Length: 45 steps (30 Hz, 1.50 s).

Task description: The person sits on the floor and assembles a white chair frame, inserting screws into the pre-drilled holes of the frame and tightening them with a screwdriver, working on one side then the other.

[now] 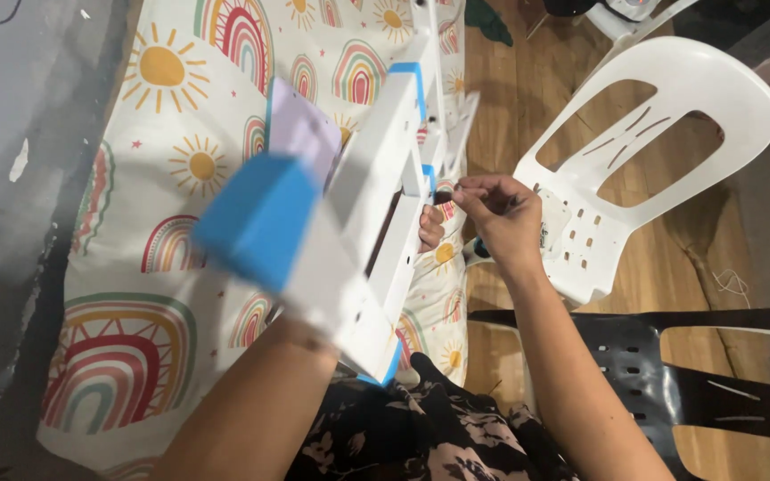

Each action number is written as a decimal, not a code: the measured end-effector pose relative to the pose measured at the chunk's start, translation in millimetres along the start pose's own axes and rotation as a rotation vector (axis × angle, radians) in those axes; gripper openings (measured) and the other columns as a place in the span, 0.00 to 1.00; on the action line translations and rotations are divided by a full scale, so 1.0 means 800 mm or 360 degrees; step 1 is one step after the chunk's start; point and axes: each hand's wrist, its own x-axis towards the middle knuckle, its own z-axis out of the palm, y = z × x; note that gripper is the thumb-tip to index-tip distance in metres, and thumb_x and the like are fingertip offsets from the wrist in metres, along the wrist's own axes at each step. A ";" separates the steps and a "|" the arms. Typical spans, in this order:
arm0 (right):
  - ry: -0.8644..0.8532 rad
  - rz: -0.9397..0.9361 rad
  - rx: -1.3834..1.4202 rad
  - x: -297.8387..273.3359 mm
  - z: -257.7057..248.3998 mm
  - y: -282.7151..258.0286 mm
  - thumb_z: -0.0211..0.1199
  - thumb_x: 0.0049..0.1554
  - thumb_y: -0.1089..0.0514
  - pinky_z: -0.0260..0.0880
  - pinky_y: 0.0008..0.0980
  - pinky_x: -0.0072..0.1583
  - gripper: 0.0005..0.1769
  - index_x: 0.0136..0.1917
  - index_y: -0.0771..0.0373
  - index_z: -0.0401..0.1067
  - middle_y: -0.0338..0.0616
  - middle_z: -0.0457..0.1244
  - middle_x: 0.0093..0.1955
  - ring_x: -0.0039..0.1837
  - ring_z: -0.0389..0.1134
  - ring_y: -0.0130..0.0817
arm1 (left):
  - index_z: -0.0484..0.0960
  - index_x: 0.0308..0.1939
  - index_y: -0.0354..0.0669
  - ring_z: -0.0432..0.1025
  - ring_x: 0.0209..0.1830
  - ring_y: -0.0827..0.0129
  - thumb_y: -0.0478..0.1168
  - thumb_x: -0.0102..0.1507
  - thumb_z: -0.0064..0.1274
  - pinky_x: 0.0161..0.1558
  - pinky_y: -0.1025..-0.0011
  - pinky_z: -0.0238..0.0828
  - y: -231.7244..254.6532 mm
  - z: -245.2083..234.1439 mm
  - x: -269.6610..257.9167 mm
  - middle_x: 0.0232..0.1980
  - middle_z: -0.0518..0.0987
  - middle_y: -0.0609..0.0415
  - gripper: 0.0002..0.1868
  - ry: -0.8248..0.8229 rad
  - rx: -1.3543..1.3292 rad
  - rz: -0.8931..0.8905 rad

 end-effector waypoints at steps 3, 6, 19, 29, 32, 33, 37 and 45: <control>-0.0046 -0.0153 -0.0101 -0.004 0.010 -0.028 0.70 0.58 0.72 0.72 0.23 0.53 0.08 0.51 0.72 0.77 0.44 0.72 0.47 0.48 0.71 0.22 | 0.74 0.54 0.27 0.72 0.40 0.62 0.51 0.72 0.47 0.45 0.67 0.71 -0.019 0.031 0.001 0.40 0.77 0.45 0.25 -0.0235 0.0155 0.0006; -0.0107 -0.0110 0.0024 -0.006 0.013 -0.071 0.66 0.60 0.71 0.79 0.28 0.51 0.06 0.51 0.71 0.76 0.46 0.72 0.45 0.46 0.75 0.26 | 0.74 0.54 0.28 0.73 0.40 0.61 0.51 0.71 0.47 0.46 0.66 0.72 -0.035 0.060 0.001 0.41 0.77 0.44 0.25 -0.0330 0.0221 -0.0002; -0.0299 -0.0397 -0.0623 -0.006 -0.005 -0.216 0.69 0.57 0.72 0.78 0.25 0.46 0.04 0.46 0.69 0.78 0.48 0.70 0.49 0.46 0.74 0.30 | 0.76 0.52 0.31 0.76 0.43 0.58 0.51 0.70 0.47 0.48 0.64 0.77 -0.074 0.128 0.011 0.43 0.79 0.43 0.22 0.0138 0.0684 0.0201; -0.0180 -0.0656 -0.0552 -0.022 0.012 -0.213 0.73 0.60 0.70 0.75 0.22 0.49 0.04 0.48 0.69 0.79 0.48 0.71 0.51 0.48 0.73 0.27 | 0.78 0.50 0.34 0.79 0.44 0.56 0.51 0.69 0.47 0.50 0.63 0.80 -0.109 0.168 0.013 0.44 0.81 0.42 0.21 0.0517 0.0826 0.0510; -0.0167 -0.0566 -0.0552 -0.026 0.021 -0.216 0.73 0.56 0.67 0.76 0.21 0.45 0.05 0.47 0.64 0.79 0.44 0.71 0.50 0.46 0.73 0.25 | 0.79 0.51 0.34 0.79 0.44 0.60 0.51 0.69 0.46 0.52 0.63 0.82 -0.108 0.159 0.009 0.45 0.81 0.45 0.21 0.0570 0.0726 0.0616; -0.0173 -0.0640 -0.0677 -0.027 0.022 -0.218 0.73 0.55 0.67 0.75 0.21 0.46 0.05 0.46 0.64 0.79 0.44 0.71 0.50 0.47 0.73 0.25 | 0.79 0.51 0.35 0.79 0.43 0.63 0.51 0.69 0.46 0.51 0.64 0.82 -0.106 0.154 0.007 0.45 0.81 0.46 0.21 0.0578 0.0687 0.0642; -0.0201 -0.0643 -0.0865 -0.029 0.032 -0.224 0.75 0.56 0.66 0.63 0.20 0.36 0.06 0.48 0.61 0.82 0.43 0.72 0.52 0.38 0.66 0.21 | 0.78 0.50 0.37 0.77 0.38 0.69 0.48 0.72 0.53 0.41 0.68 0.77 -0.096 0.128 0.002 0.43 0.81 0.50 0.16 0.0794 0.0677 0.0797; -0.0226 -0.0828 -0.1091 -0.033 0.040 -0.230 0.73 0.56 0.68 0.61 0.20 0.35 0.07 0.49 0.64 0.81 0.44 0.72 0.51 0.34 0.64 0.20 | 0.80 0.51 0.41 0.77 0.45 0.69 0.46 0.63 0.52 0.48 0.67 0.76 -0.131 0.126 -0.020 0.45 0.82 0.54 0.17 0.0846 0.0685 0.1307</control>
